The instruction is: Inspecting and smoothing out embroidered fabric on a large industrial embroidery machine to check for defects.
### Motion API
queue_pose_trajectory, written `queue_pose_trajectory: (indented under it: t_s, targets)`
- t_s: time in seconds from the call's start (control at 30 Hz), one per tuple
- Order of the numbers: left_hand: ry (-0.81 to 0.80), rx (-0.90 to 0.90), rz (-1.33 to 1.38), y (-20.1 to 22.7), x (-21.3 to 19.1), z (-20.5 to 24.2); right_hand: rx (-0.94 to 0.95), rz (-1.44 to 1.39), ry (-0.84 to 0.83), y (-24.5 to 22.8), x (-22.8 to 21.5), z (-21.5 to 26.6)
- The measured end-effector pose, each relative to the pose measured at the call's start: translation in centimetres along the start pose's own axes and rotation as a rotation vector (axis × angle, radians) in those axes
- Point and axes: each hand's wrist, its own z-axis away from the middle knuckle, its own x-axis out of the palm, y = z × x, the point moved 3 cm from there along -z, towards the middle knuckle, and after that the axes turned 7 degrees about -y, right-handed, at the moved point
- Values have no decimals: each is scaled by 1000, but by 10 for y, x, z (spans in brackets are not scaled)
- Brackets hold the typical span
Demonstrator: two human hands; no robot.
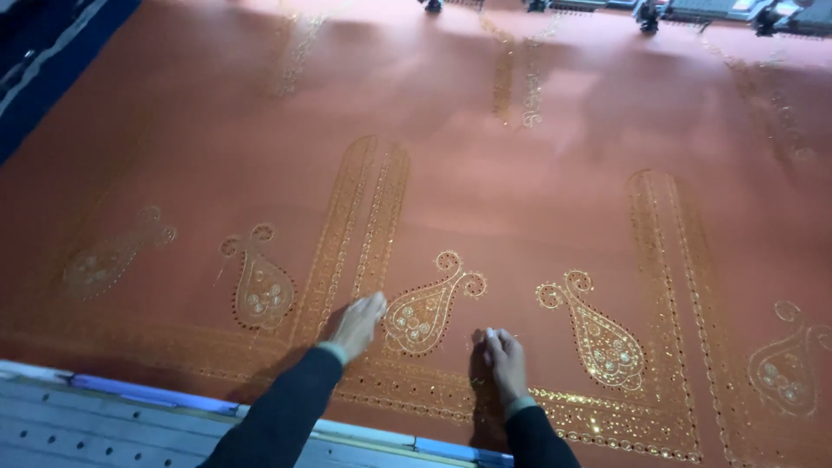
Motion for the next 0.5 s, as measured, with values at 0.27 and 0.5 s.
queue_pose_trajectory:
  t_s: [0.27,0.5]
  targets:
    - [359,287,63,66,81,4,-39,298,144,-13,17,-5]
    - [318,217,840,146,89,-9,-180,320,221,-27,-2,-19]
